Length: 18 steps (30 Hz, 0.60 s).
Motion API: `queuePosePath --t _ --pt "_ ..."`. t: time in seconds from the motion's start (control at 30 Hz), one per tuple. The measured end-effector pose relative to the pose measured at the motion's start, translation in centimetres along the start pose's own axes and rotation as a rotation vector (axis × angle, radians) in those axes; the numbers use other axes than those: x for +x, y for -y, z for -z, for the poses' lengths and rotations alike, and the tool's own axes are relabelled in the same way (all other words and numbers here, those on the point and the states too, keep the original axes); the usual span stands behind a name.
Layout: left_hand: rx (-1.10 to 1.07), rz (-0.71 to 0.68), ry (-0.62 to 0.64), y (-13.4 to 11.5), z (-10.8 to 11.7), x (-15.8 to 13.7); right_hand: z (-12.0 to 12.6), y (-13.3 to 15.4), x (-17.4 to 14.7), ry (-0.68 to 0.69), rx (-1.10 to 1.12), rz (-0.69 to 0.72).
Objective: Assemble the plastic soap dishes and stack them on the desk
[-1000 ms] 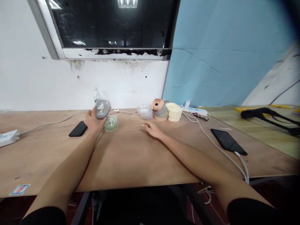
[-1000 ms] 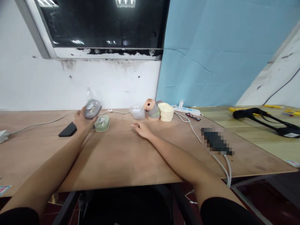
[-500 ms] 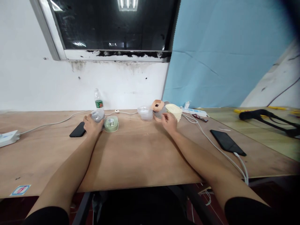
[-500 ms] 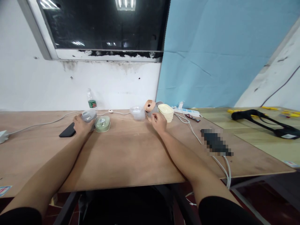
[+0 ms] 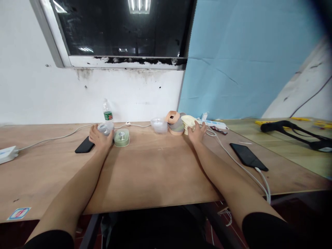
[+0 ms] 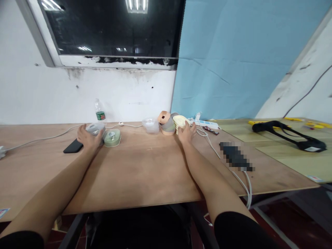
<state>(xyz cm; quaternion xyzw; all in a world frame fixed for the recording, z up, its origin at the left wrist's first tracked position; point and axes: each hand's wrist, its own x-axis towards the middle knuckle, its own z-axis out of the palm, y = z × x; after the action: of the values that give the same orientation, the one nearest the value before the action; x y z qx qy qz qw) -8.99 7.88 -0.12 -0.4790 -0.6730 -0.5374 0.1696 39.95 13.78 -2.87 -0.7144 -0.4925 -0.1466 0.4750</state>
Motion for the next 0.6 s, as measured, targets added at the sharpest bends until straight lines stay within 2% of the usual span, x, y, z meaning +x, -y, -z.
queuePosePath --t 0.1,0.27,0.43,0.53,0.6 --pt "-0.041 -0.204 -0.007 -0.5 0.2 -0.5 -0.3 -0.3 0.1 0.047 -0.027 0.012" --pt "-0.136 -0.522 0.193 -2.6 0.3 -2.2 -0.5 -1.1 0.3 0.045 0.000 0.050" --pt "-0.162 -0.731 0.490 -4.8 0.2 -4.0 -0.1 -0.8 0.3 -0.037 0.091 0.067" --pt "-0.214 -0.808 0.552 -5.3 0.1 -4.4 1.0 0.5 0.3 -0.133 0.140 0.093" --pt "-0.240 -0.822 0.566 -5.2 0.1 -4.3 1.9 2.0 -0.1 -0.205 0.177 0.166"
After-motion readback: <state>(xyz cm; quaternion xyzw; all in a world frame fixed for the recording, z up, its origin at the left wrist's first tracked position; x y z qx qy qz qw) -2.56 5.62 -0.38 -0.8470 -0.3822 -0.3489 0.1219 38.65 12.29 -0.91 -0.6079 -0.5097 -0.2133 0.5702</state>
